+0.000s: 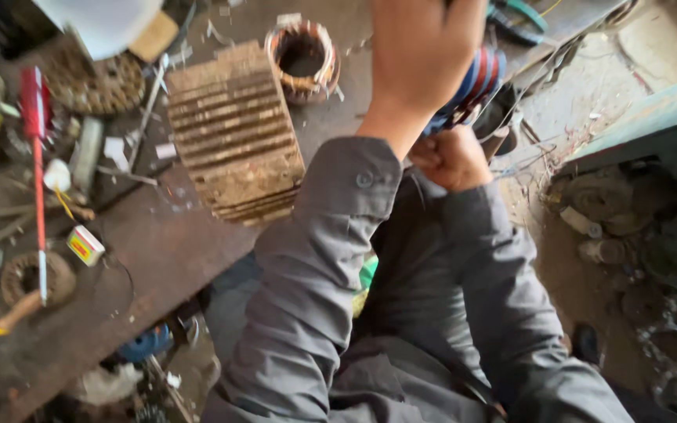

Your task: The person winds copper wire by hand onto a blue plastic bobbin held in their left hand. They rotate the bobbin and guide the wire to create a tight, even coil, occasionally adjusting the wire tension with their right hand.

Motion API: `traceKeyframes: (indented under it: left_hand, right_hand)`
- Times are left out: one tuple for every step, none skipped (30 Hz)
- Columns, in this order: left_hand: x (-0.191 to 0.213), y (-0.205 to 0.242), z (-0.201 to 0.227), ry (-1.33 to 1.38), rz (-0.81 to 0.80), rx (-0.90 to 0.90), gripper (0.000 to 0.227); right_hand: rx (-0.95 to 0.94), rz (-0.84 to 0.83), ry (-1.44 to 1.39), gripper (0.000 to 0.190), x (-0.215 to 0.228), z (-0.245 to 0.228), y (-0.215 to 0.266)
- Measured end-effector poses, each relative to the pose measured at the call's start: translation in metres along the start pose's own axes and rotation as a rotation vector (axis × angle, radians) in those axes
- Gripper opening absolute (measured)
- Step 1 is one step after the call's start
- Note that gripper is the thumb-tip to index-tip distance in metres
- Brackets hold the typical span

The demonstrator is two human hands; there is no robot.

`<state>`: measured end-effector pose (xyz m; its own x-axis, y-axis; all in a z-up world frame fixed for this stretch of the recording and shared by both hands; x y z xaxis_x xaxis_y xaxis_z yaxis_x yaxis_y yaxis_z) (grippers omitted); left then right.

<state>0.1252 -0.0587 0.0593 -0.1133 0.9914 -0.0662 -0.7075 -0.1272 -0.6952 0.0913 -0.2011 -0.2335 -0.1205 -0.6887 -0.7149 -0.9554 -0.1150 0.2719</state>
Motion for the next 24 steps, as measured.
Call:
traceKeyframes:
  left_hand:
    - [0.003, -0.006, 0.002, 0.006, 0.004, 0.040, 0.020]
    - [0.007, -0.008, 0.002, 0.016, -0.005, 0.124, 0.021]
    - [0.010, -0.005, 0.004, 0.030, -0.025, 0.212, 0.023]
    - [0.020, -0.006, 0.017, 0.093, 0.013, 0.158, 0.023]
    - [0.023, -0.015, 0.030, 0.174, 0.021, 0.077, 0.024]
    - [0.023, -0.013, 0.036, 0.100, -0.001, 0.117, 0.024]
    - [0.025, -0.012, 0.034, 0.022, 0.015, 0.164, 0.025]
    - [0.018, -0.024, 0.030, -0.012, 0.008, 0.155, 0.026]
    - [0.021, -0.017, 0.024, -0.076, 0.000, 0.202, 0.029]
    - [0.023, -0.010, 0.017, -0.140, -0.009, 0.250, 0.033]
    - [0.022, -0.005, 0.015, -0.086, -0.026, 0.236, 0.033]
    - [0.018, -0.001, 0.017, -0.031, -0.043, 0.223, 0.032]
    - [0.015, -0.005, 0.020, 0.023, -0.050, 0.188, 0.031]
    - [0.015, -0.007, 0.022, 0.012, -0.035, 0.186, 0.030]
    - [0.014, -0.008, 0.025, 0.004, -0.018, 0.186, 0.029]
    - [0.016, -0.010, 0.026, -0.004, -0.001, 0.187, 0.029]
    - [0.017, -0.009, 0.026, 0.016, 0.003, 0.190, 0.029]
    - [0.018, -0.009, 0.026, 0.036, 0.007, 0.193, 0.030]
    - [0.017, -0.014, 0.027, 0.062, 0.006, 0.185, 0.031]
    - [0.017, -0.017, 0.030, 0.052, 0.010, 0.156, 0.031]
    - [0.019, -0.016, 0.032, 0.038, 0.016, 0.137, 0.030]
    - [0.020, -0.015, 0.033, 0.024, 0.021, 0.117, 0.030]
    - [0.019, -0.013, 0.030, 0.025, 0.002, 0.147, 0.031]
    - [0.018, -0.010, 0.028, 0.027, -0.018, 0.177, 0.032]
  right_hand:
    - [0.061, -0.121, 0.044, 0.018, -0.017, -0.001, 0.009]
    - [0.125, -0.240, 0.090, 0.031, -0.036, -0.004, 0.022]
    - [0.119, 0.023, 0.144, 0.022, -0.025, -0.001, 0.027]
    - [0.116, 0.288, 0.188, 0.014, -0.016, 0.005, 0.039]
    - [0.141, 0.223, 0.125, 0.015, -0.037, 0.006, 0.049]
    - [0.167, 0.153, 0.067, 0.016, -0.057, 0.011, 0.062]
    - [0.191, 0.216, 0.210, 0.011, -0.061, 0.015, 0.073]
    - [0.214, 0.285, 0.349, 0.014, -0.063, 0.009, 0.070]
    - [0.390, 0.281, 0.539, 0.015, -0.068, -0.006, 0.084]
    - [0.563, 0.268, 0.729, 0.017, -0.078, -0.019, 0.099]
    - [0.729, 0.231, 0.921, 0.019, -0.095, -0.027, 0.113]
    - [0.724, 0.299, 1.032, 0.019, -0.098, -0.028, 0.127]
    - [0.739, 0.352, 1.142, 0.019, -0.105, -0.040, 0.135]
    - [0.753, 0.406, 1.251, 0.019, -0.115, -0.053, 0.143]
    - [0.883, 0.349, 1.395, 0.016, -0.137, -0.074, 0.154]
    - [1.017, 0.285, 1.535, 0.013, -0.162, -0.092, 0.163]
    - [0.928, 0.297, 1.597, 0.014, -0.170, -0.103, 0.165]
    - [0.838, 0.308, 1.659, 0.014, -0.178, -0.115, 0.168]
    - [0.761, 0.328, 1.716, 0.015, -0.187, -0.127, 0.171]
    - [0.785, 0.217, 1.717, 0.015, -0.208, -0.132, 0.177]
    - [0.797, 0.103, 1.716, 0.016, -0.226, -0.132, 0.187]
    - [0.807, -0.011, 1.711, 0.016, -0.243, -0.132, 0.194]
    - [0.818, -0.047, 1.756, 0.014, -0.255, -0.135, 0.199]
    - [0.829, -0.085, 1.800, 0.013, -0.266, -0.140, 0.201]
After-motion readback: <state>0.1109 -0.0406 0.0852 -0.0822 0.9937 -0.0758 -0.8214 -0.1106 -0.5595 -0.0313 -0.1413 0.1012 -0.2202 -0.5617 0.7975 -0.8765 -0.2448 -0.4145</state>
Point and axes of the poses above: each hand's wrist, its own y-axis away from the middle knuckle, its own x-axis out of the back of the hand, z = x × y, the point moved 9 cm from there along -y, towards the middle knuckle, and after that the axes turned 5 degrees about x, right-handed, at the moved point
